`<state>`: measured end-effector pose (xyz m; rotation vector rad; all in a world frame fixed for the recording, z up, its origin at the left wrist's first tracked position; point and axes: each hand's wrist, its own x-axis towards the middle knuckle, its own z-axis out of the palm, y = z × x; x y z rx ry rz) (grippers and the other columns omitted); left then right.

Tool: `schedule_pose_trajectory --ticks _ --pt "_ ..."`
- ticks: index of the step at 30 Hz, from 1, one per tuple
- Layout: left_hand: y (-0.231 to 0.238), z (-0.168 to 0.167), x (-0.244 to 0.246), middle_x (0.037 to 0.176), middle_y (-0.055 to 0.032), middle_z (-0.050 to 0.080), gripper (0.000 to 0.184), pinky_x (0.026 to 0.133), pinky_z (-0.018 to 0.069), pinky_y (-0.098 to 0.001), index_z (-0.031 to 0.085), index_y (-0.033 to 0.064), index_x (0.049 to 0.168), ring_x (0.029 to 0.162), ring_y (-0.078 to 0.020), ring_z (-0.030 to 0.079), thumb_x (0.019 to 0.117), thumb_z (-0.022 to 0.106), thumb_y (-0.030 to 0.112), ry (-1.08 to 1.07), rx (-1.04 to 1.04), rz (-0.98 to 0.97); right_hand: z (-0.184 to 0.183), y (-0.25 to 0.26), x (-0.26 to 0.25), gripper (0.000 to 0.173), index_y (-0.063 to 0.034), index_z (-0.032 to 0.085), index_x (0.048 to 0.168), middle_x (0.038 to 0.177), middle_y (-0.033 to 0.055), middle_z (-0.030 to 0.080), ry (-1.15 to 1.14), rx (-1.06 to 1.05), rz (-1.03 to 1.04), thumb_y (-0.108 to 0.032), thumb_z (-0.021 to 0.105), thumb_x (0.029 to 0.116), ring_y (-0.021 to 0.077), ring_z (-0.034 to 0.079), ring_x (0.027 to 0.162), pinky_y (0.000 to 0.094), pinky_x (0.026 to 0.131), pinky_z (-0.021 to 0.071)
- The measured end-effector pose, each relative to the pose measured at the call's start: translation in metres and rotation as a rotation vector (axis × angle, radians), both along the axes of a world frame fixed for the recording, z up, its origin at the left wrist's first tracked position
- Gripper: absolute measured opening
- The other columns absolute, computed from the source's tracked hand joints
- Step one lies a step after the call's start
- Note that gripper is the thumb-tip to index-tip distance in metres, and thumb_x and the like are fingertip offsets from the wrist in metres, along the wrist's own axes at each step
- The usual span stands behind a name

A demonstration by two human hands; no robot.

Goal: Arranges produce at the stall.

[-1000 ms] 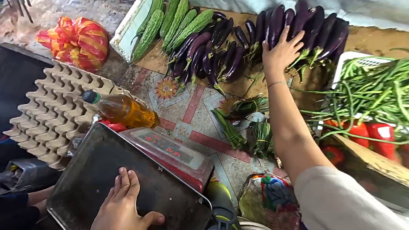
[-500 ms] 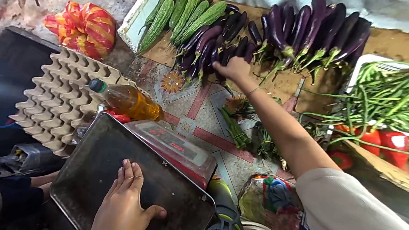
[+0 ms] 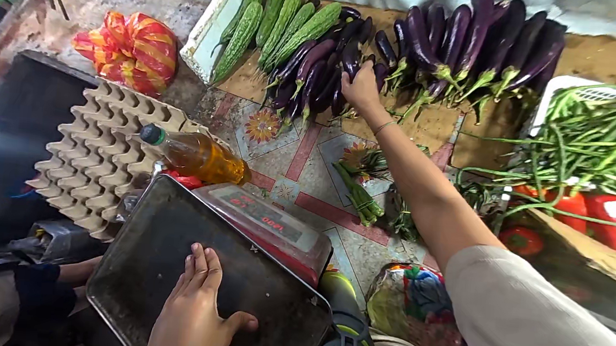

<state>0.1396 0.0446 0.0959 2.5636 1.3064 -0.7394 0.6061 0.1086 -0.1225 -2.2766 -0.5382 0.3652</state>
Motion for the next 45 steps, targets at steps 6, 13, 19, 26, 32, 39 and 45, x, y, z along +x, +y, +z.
schedule_pose_trajectory --ticks 6,13,19,26,32,39,45 --pt "0.0 0.002 0.005 0.165 -0.0276 0.024 0.123 0.12 0.0321 -0.0447 0.032 -0.01 0.155 0.152 -0.038 0.031 0.0654 0.092 0.049 0.028 -0.025 0.025 0.002 -0.015 0.052 0.057 0.0011 0.06 0.135 0.132 0.0233 0.062 -0.246 0.154 0.141 -0.038 0.069 0.0949 0.0387 0.059 0.125 0.0556 0.107 0.0458" --pt "0.001 0.006 0.01 0.165 -0.0289 0.022 0.123 0.119 0.0331 -0.0459 0.032 -0.011 0.154 0.153 -0.0397 0.029 0.0661 0.092 0.05 0.07 -0.047 0.038 0.002 -0.003 0.098 0.053 -0.0096 0.074 0.121 0.136 0.0153 0.063 -0.497 -0.161 0.823 0.011 0.074 0.0728 0.0442 0.044 0.138 0.0713 0.111 0.0261" --pt "0.0 0.006 0.013 0.165 -0.0285 0.023 0.124 0.118 0.0355 -0.0449 0.03 -0.0097 0.155 0.152 -0.0391 0.03 0.0655 0.092 0.05 0.115 -0.026 0.033 -0.026 0.025 0.087 0.069 -0.0079 0.06 0.138 0.142 0.0187 0.059 -0.483 -0.362 0.889 0.017 0.071 0.0748 0.0421 0.049 0.137 0.0641 0.114 0.0315" --pt "-0.001 0.005 0.01 0.166 -0.0258 0.021 0.123 0.117 0.0365 -0.043 0.031 -0.008 0.156 0.153 -0.0368 0.028 0.0653 0.093 0.048 0.092 -0.027 0.062 -0.01 0.041 0.093 0.069 -0.0045 0.061 0.136 0.142 0.0201 0.056 -0.63 -0.404 1.047 0.004 0.084 0.0712 0.042 0.05 0.134 0.0636 0.112 0.0327" --pt "-0.003 0.002 0.008 0.166 -0.0262 0.023 0.124 0.116 0.0379 -0.0447 0.031 -0.0091 0.155 0.153 -0.0377 0.029 0.065 0.093 0.049 0.056 -0.018 0.041 0.041 0.007 0.082 0.07 -0.0078 0.051 0.138 0.116 0.0297 0.065 -0.547 -0.446 0.854 -0.01 0.081 0.0752 0.0529 0.064 0.107 0.0717 0.084 0.0489" --pt "-0.002 0.004 0.011 0.167 -0.025 0.019 0.125 0.117 0.037 -0.0439 0.026 -0.0078 0.157 0.154 -0.0371 0.026 0.0676 0.092 0.049 0.113 -0.039 0.055 0.016 -0.022 0.048 0.074 0.0091 0.045 0.139 0.123 0.0338 0.062 -0.088 -0.154 0.181 -0.026 0.075 0.0804 0.0513 0.062 0.115 0.0703 0.091 0.0487" --pt "0.001 0.01 0.021 0.168 -0.0262 0.015 0.126 0.117 0.0365 -0.0439 0.023 -0.0082 0.158 0.155 -0.0372 0.024 0.0693 0.09 0.052 0.23 -0.061 0.055 0.018 0.011 0.009 0.078 0.0175 0.037 0.143 0.145 0.0331 0.047 0.103 -0.307 -0.022 -0.021 0.074 0.0858 0.0448 0.058 0.126 0.0569 0.1 0.0503"
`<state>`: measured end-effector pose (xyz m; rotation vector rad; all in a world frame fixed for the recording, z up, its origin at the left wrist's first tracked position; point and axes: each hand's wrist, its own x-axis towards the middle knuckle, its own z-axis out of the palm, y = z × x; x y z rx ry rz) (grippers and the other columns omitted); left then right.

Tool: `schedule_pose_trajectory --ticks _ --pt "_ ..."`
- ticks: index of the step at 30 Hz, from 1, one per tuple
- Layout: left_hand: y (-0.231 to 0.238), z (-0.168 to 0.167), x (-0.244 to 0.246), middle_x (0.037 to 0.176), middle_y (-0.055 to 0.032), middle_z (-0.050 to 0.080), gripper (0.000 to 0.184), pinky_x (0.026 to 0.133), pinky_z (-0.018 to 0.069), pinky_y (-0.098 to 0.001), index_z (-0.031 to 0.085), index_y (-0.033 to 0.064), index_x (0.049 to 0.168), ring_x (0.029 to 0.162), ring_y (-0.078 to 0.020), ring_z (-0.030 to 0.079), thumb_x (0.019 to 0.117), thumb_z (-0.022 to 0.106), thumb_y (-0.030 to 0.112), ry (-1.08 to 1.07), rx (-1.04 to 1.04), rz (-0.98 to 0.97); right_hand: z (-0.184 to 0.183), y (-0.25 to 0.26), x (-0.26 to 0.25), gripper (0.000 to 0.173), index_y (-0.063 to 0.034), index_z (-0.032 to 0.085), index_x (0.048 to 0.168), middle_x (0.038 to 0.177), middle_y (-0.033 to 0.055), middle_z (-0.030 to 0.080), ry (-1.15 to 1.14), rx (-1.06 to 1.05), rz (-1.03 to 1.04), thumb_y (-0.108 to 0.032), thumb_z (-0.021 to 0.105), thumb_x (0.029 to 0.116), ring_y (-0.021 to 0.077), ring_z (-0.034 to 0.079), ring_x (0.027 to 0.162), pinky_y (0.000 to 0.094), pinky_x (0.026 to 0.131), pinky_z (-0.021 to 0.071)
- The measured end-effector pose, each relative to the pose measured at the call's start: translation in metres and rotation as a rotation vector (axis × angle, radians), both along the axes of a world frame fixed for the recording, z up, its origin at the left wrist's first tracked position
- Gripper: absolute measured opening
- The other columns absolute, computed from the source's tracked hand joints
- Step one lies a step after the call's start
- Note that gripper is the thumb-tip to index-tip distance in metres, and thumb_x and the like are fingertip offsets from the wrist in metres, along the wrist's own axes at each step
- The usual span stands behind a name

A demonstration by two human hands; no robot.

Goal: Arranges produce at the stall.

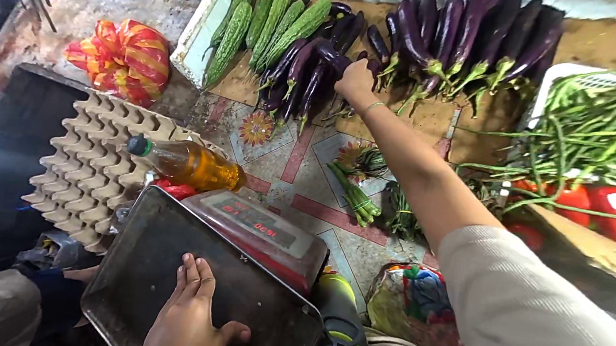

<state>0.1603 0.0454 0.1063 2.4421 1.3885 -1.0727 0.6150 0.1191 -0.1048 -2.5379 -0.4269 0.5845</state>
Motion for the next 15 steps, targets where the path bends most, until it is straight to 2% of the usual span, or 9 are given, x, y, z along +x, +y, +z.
schedule_pose_trajectory --ticks 3,6,8,10,12,15 --pt "0.0 -0.001 -0.004 0.167 -0.0265 0.017 0.126 0.115 0.0387 -0.0431 0.025 -0.0089 0.157 0.154 -0.0364 0.027 0.0685 0.09 0.053 -0.017 0.016 -0.016 -0.01 0.009 0.0 0.079 0.0154 0.036 0.144 0.145 0.0301 0.048 0.016 -0.048 -0.027 -0.014 0.076 0.0818 0.0407 0.06 0.124 0.0533 0.098 0.0524" --pt "-0.001 -0.002 -0.008 0.167 -0.0269 0.017 0.126 0.115 0.0387 -0.0438 0.025 -0.0095 0.157 0.154 -0.0379 0.026 0.0685 0.09 0.052 -0.068 0.013 -0.02 -0.013 0.005 0.009 0.076 0.0139 0.038 0.142 0.143 0.029 0.051 0.074 0.021 -0.094 -0.011 0.076 0.0807 0.0392 0.06 0.126 0.0522 0.1 0.0522" --pt "0.0 -0.002 -0.011 0.166 -0.0274 0.019 0.125 0.115 0.0392 -0.0452 0.027 -0.0098 0.156 0.153 -0.0395 0.027 0.0678 0.091 0.05 -0.114 0.01 -0.019 -0.012 -0.003 0.018 0.073 0.0159 0.04 0.141 0.144 0.0309 0.049 0.136 0.135 -0.111 -0.013 0.075 0.0834 0.0407 0.056 0.13 0.0544 0.103 0.0493" --pt "0.0 -0.004 -0.014 0.166 -0.0272 0.02 0.125 0.115 0.0397 -0.045 0.027 -0.0093 0.156 0.153 -0.0391 0.028 0.0675 0.091 0.051 -0.141 0.014 -0.024 -0.005 -0.014 0.024 0.078 0.0142 0.031 0.146 0.14 0.0318 0.051 0.148 0.234 -0.107 -0.023 0.071 0.0895 0.0408 0.056 0.129 0.055 0.104 0.0477" --pt "0.0 -0.004 -0.017 0.165 -0.0285 0.021 0.125 0.114 0.0403 -0.0462 0.027 -0.0104 0.156 0.152 -0.04 0.029 0.0676 0.09 0.052 -0.165 0.013 -0.039 0.012 -0.034 0.024 0.083 0.0113 0.026 0.15 0.135 0.0317 0.056 0.092 0.326 -0.092 -0.026 0.071 0.0914 0.0425 0.059 0.126 0.0577 0.104 0.0479" --pt "0.0 -0.006 -0.018 0.164 -0.0304 0.021 0.127 0.113 0.0411 -0.0489 0.027 -0.0127 0.155 0.151 -0.0431 0.031 0.0664 0.091 0.052 -0.198 0.018 -0.052 0.042 -0.069 0.036 0.074 0.0056 0.032 0.148 0.125 0.0286 0.063 -0.125 0.427 -0.12 -0.02 0.069 0.0895 0.0425 0.064 0.117 0.0602 0.097 0.0512"
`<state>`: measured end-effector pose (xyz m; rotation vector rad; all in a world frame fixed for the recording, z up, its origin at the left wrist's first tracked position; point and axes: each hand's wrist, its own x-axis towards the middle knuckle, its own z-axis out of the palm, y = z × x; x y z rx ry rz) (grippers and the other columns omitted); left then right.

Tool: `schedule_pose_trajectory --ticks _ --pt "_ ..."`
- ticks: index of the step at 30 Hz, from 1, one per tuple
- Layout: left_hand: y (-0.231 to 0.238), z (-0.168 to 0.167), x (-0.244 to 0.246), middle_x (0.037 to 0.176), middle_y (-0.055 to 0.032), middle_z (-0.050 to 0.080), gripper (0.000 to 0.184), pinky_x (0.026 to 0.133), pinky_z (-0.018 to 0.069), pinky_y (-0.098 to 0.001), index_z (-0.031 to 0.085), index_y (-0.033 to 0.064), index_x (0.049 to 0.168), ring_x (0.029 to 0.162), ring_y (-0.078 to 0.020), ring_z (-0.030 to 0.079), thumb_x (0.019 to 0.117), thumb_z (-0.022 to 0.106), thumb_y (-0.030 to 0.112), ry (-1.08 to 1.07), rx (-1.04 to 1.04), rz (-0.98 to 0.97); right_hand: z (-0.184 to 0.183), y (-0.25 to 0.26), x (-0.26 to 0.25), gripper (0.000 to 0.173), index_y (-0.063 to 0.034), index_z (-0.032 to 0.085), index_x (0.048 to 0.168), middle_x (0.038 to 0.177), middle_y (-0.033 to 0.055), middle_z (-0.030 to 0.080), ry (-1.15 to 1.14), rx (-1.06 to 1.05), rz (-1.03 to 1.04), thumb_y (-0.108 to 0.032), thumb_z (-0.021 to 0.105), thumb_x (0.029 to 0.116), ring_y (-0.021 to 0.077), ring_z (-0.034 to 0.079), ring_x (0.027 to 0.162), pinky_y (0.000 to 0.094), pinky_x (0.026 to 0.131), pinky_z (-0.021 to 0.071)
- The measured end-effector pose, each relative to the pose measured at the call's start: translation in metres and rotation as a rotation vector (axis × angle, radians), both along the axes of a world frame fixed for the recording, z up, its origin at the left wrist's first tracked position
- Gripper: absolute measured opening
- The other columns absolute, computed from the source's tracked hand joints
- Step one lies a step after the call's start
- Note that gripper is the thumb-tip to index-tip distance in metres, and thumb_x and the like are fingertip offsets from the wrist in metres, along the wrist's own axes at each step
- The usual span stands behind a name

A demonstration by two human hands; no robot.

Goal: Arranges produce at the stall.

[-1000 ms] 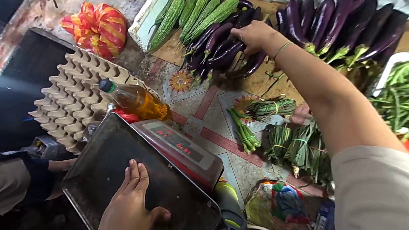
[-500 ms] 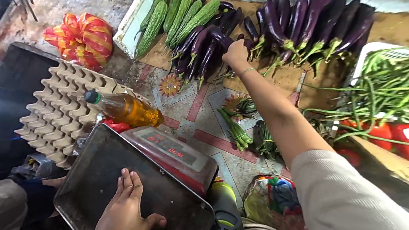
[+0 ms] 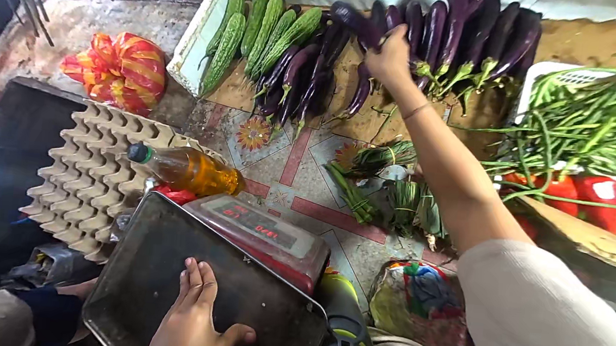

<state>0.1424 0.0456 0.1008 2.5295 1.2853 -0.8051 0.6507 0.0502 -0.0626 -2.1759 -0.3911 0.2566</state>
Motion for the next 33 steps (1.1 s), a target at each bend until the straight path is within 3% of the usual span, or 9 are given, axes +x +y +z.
schedule_pose_trajectory --ticks 8,12,14,17,20,23,26,29,33 --pt "0.0 0.001 0.003 0.164 -0.0302 0.021 0.127 0.112 0.0424 -0.0476 0.027 -0.0123 0.155 0.15 -0.0424 0.032 0.066 0.091 0.052 0.03 0.005 0.006 0.005 -0.088 0.075 0.091 -0.008 0.028 0.161 0.154 0.0355 0.037 -0.17 -0.225 -0.406 -0.016 0.069 0.0801 0.0541 0.043 0.137 0.0663 0.102 0.0445" --pt "0.0 0.002 0.006 0.165 -0.0294 0.02 0.126 0.114 0.0403 -0.0466 0.028 -0.0115 0.155 0.152 -0.0407 0.029 0.0667 0.091 0.052 0.069 -0.003 0.015 -0.023 -0.103 0.089 0.125 -0.0137 0.003 0.166 0.164 0.0366 0.011 0.03 -0.269 -0.267 -0.062 0.076 0.0769 0.0569 0.016 0.15 0.0734 0.115 0.0211" --pt "0.0 0.003 0.008 0.165 -0.029 0.02 0.126 0.114 0.0404 -0.0461 0.028 -0.0112 0.155 0.152 -0.04 0.029 0.0668 0.091 0.051 0.088 -0.002 0.023 -0.016 -0.095 0.075 0.12 -0.0019 0.007 0.164 0.165 0.0361 0.007 -0.061 -0.255 -0.287 -0.062 0.07 0.0817 0.055 0.01 0.152 0.0728 0.117 0.0171" --pt "-0.001 0.002 0.009 0.166 -0.0275 0.02 0.126 0.114 0.0406 -0.0448 0.027 -0.0102 0.156 0.152 -0.038 0.03 0.067 0.091 0.052 0.106 0.008 0.031 -0.001 -0.065 0.043 0.084 0.0082 0.031 0.155 0.16 0.0364 0.027 -0.362 -0.183 -0.161 -0.038 0.063 0.0928 0.0532 0.023 0.15 0.0709 0.117 0.0198" --pt "0.0 0.002 0.008 0.167 -0.0256 0.02 0.126 0.115 0.0394 -0.0437 0.027 -0.0085 0.157 0.153 -0.0369 0.028 0.0669 0.091 0.052 0.103 0.006 0.036 -0.01 -0.025 0.015 0.042 0.0015 0.06 0.134 0.139 0.033 0.054 -0.426 -0.274 0.275 -0.01 0.058 0.0943 0.0538 0.048 0.133 0.0721 0.105 0.039" --pt "-0.001 -0.001 0.006 0.167 -0.0248 0.019 0.127 0.113 0.0412 -0.0436 0.027 -0.0077 0.157 0.153 -0.0357 0.03 0.0651 0.092 0.051 0.078 0.017 0.042 -0.057 0.009 0.017 0.048 -0.0031 0.07 0.123 0.142 0.0295 0.053 -0.514 -0.554 0.743 0.008 0.076 0.0763 0.0532 0.042 0.137 0.0725 0.106 0.0348" --pt "-0.003 -0.003 0.0 0.166 -0.0263 0.022 0.126 0.11 0.0439 -0.0459 0.03 -0.0081 0.156 0.151 -0.0376 0.034 0.0637 0.093 0.049 -0.008 0.036 0.03 -0.08 0.02 0.025 0.034 -0.0053 0.074 0.116 0.141 0.0231 0.057 -0.697 -0.759 0.946 0.005 0.073 0.0831 0.046 0.044 0.139 0.0665 0.114 0.0296" --pt "-0.002 -0.004 -0.002 0.166 -0.0262 0.022 0.125 0.11 0.0446 -0.0466 0.031 -0.008 0.156 0.151 -0.0381 0.033 0.0633 0.093 0.048 -0.042 0.036 0.03 -0.068 0.013 0.022 0.039 -0.0098 0.073 0.121 0.135 0.0221 0.062 -0.833 -0.612 1.025 0.01 0.064 0.0886 0.0457 0.05 0.135 0.0673 0.113 0.0311" --pt "-0.003 -0.004 -0.001 0.165 -0.0268 0.023 0.126 0.111 0.0433 -0.0469 0.03 -0.0093 0.156 0.151 -0.0395 0.033 0.0624 0.095 0.046 -0.043 0.035 0.037 -0.024 -0.02 0.008 0.06 -0.0131 0.063 0.137 0.149 0.0183 0.054 -0.747 -0.333 0.847 0.019 0.059 0.0856 0.049 0.045 0.14 0.0757 0.106 0.0354"
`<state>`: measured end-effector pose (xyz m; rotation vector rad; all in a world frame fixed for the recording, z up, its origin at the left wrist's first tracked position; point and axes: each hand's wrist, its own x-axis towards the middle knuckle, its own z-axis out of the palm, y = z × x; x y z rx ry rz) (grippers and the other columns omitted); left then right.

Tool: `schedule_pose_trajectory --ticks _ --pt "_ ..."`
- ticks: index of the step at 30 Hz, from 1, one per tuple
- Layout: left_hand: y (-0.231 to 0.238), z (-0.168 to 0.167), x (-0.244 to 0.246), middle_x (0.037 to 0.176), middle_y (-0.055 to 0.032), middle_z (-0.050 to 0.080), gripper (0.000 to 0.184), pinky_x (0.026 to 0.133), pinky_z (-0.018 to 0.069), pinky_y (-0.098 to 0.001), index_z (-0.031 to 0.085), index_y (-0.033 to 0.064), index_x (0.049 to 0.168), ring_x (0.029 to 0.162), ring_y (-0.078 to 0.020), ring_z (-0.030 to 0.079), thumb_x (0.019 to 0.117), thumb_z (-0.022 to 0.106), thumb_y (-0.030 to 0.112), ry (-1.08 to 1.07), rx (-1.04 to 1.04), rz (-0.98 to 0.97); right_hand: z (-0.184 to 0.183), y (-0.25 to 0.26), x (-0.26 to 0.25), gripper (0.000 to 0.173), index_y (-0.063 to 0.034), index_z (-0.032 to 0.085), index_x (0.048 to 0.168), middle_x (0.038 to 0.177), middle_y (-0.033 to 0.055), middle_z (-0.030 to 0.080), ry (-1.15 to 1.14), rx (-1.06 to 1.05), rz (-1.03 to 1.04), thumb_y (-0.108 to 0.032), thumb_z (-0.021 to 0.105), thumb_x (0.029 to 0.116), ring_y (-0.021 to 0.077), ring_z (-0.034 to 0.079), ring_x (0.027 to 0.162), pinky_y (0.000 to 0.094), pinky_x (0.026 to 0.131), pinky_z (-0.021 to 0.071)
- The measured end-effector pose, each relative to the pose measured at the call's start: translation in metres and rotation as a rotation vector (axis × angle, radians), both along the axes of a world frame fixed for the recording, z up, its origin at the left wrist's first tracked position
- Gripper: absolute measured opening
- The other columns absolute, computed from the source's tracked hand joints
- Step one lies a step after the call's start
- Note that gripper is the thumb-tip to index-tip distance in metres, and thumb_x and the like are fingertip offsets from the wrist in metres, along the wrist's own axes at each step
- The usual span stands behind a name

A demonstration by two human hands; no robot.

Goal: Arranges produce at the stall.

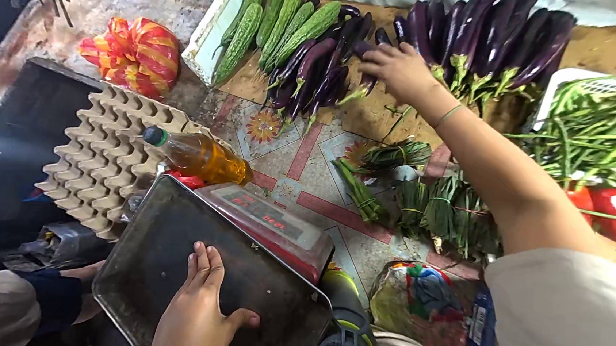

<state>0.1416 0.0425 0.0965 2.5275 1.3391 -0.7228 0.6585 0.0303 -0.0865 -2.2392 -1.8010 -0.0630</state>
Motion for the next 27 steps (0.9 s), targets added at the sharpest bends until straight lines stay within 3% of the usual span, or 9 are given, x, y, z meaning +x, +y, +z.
schedule_pose_trajectory --ticks 3,8,12,14,17,20,22,24,27 --pt "0.0 0.001 0.001 0.166 -0.0266 0.021 0.126 0.112 0.0421 -0.0472 0.029 -0.0094 0.156 0.151 -0.0387 0.032 0.0632 0.094 0.046 0.012 -0.012 0.008 0.029 -0.025 0.014 0.055 -0.01 0.056 0.144 0.159 0.0196 0.042 0.089 0.148 -0.247 0.013 0.048 0.0948 0.0497 0.05 0.135 0.0697 0.099 0.0464" --pt "0.001 0.004 0.005 0.167 -0.0265 0.019 0.125 0.113 0.0413 -0.0451 0.027 -0.0095 0.156 0.153 -0.0387 0.029 0.0668 0.092 0.048 0.061 -0.04 0.016 0.016 -0.054 0.082 0.061 -0.0031 0.058 0.141 0.16 0.0261 0.036 0.125 0.041 -0.376 0.021 0.054 0.0852 0.0528 0.032 0.147 0.0724 0.115 0.0288" --pt "0.002 0.003 0.005 0.166 -0.0273 0.018 0.125 0.115 0.0396 -0.0445 0.026 -0.0099 0.156 0.153 -0.0385 0.028 0.0672 0.092 0.049 0.063 -0.042 0.017 0.014 -0.033 0.071 0.049 -0.0076 0.06 0.141 0.158 0.0248 0.042 0.055 -0.104 -0.406 -0.004 0.057 0.0924 0.0511 0.027 0.15 0.0781 0.115 0.0149" --pt "0.001 0.004 0.005 0.167 -0.0271 0.017 0.125 0.115 0.0389 -0.0443 0.026 -0.01 0.157 0.153 -0.0382 0.027 0.0677 0.091 0.049 0.081 -0.047 0.016 0.013 -0.013 0.058 0.036 0.0024 0.067 0.129 0.146 0.0296 0.053 0.041 -0.205 -0.473 -0.009 0.06 0.0945 0.0532 0.03 0.148 0.0797 0.114 0.0155" --pt "0.001 0.005 0.006 0.165 -0.0282 0.02 0.125 0.113 0.0412 -0.0458 0.028 -0.011 0.155 0.152 -0.0398 0.031 0.0658 0.092 0.048 0.079 -0.027 0.007 0.031 0.027 0.03 0.048 0.0159 0.055 0.134 0.146 0.0412 0.045 0.151 -0.17 -0.573 -0.007 0.063 0.0924 0.0595 0.029 0.145 0.0827 0.113 0.0099" --pt "0.001 0.004 0.007 0.166 -0.0272 0.021 0.126 0.113 0.0415 -0.0453 0.028 -0.0092 0.156 0.152 -0.0389 0.031 0.0657 0.092 0.05 0.098 -0.019 0.008 0.039 0.073 -0.014 0.05 0.0067 0.051 0.141 0.141 0.0353 0.052 0.319 -0.067 -0.583 -0.019 0.054 0.0974 0.0542 0.047 0.134 0.0762 0.106 0.0316" --pt "0.0 0.003 0.005 0.166 -0.0265 0.022 0.125 0.112 0.0418 -0.0451 0.029 -0.0088 0.156 0.152 -0.0385 0.031 0.0651 0.092 0.05 0.096 -0.014 0.007 0.017 0.095 -0.044 0.062 0.0031 0.051 0.142 0.134 0.0302 0.059 0.619 -0.119 -0.66 -0.044 0.049 0.1012 0.0459 0.062 0.121 0.0665 0.095 0.0487" --pt "0.0 0.002 0.004 0.166 -0.026 0.023 0.125 0.111 0.0428 -0.0451 0.031 -0.009 0.155 0.151 -0.0381 0.032 0.0641 0.093 0.049 0.071 -0.002 -0.002 -0.021 0.113 -0.062 0.092 0.0048 0.041 0.147 0.131 0.0286 0.06 0.901 -0.135 -0.749 -0.062 0.065 0.0881 0.04 0.069 0.105 0.0587 0.085 0.0566" --pt "0.0 -0.001 -0.001 0.164 -0.0268 0.026 0.124 0.11 0.0444 -0.0464 0.035 -0.0095 0.154 0.15 -0.0385 0.034 0.0615 0.094 0.048 0.0 0.022 -0.026 -0.054 0.131 -0.083 0.123 0.0003 0.011 0.157 0.132 0.0262 0.059 1.031 -0.083 -0.905 -0.058 0.081 0.0756 0.0373 0.069 0.107 0.0543 0.085 0.059"
